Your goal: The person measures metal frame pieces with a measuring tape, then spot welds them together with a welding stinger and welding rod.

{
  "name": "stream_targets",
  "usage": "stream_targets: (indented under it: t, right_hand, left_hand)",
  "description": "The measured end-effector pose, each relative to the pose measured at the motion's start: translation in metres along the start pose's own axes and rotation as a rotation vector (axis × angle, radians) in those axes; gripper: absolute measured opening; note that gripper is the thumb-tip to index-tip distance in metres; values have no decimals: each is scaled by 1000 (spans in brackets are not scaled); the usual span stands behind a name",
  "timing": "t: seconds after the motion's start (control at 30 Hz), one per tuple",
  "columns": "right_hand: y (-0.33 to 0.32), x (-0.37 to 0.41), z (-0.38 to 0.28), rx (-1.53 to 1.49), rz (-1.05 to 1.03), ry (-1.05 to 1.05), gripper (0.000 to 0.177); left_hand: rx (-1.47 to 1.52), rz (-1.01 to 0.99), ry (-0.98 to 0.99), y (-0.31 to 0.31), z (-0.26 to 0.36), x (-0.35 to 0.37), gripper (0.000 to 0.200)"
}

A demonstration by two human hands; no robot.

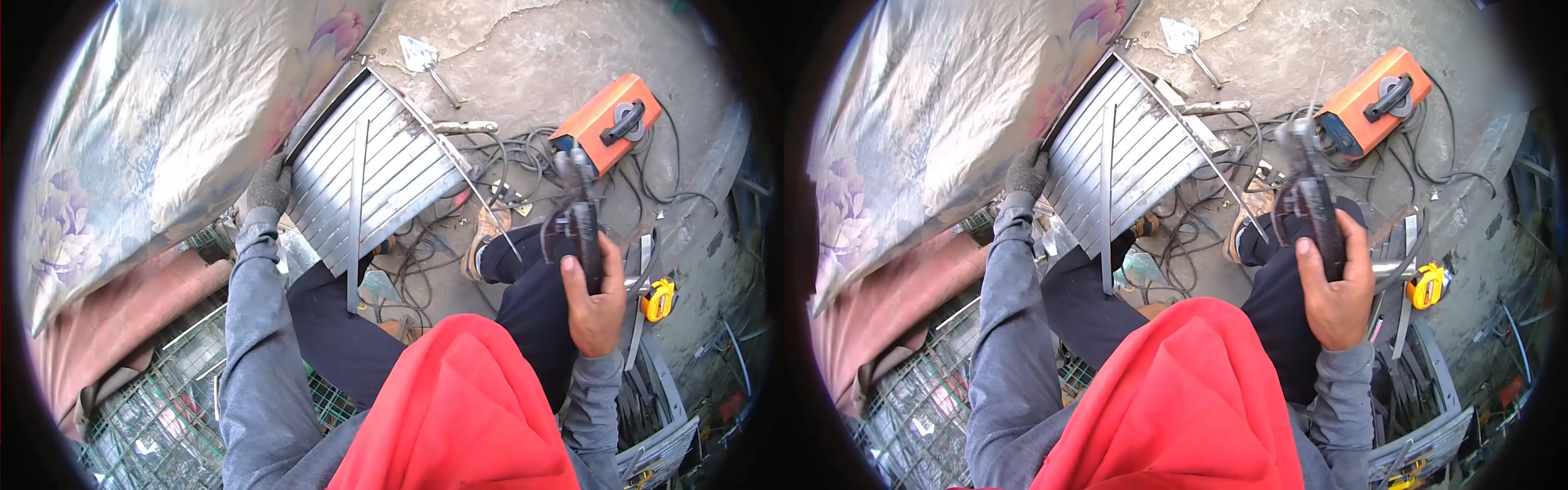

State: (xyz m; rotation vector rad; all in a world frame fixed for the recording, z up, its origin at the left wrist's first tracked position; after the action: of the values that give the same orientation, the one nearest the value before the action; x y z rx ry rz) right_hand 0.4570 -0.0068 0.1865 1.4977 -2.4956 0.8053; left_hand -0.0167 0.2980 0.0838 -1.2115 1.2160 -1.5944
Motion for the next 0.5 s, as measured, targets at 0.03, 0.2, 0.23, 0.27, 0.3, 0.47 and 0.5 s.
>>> stream_targets:
  t: [0.03,0.2,0.23,0.27,0.3,0.47,0.5]
  right_hand:
    - [7,-8,2,35,5,-55,40]
    - [28,-50,2,147,59,-171,40]
    - [29,-55,6,139,88,-163,40]
    - [31,-58,10,128,88,-153,40]
    - [31,-60,13,99,104,-136,40]
    - [27,-64,16,95,73,-148,42]
    - [27,-65,16,88,71,-137,42]
  left_hand:
    - [-14,-14,5,0,0,-1,37]
    - [-65,-46,-60,3,-4,0,40]
    - [-47,-66,-66,5,-8,-2,40]
    - [-28,-85,-73,6,-12,-4,40]
    - [10,-109,-96,0,-2,-4,41]
    - [45,-198,-113,0,-6,-11,40]
    - [24,-181,-59,0,-5,-10,39]
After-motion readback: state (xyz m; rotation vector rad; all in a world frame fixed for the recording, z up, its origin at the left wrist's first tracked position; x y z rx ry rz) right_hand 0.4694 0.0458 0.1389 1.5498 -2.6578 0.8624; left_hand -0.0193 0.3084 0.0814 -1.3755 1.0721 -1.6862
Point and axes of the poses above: each hand's wrist, its own x-axis away from the middle knuckle, its own y-axis out of the palm, z = x × y, the point moved 4 cm from there along -x, towards the middle knuckle, and after that the axes turned 2 degrees about x, right-handed, at the moved point
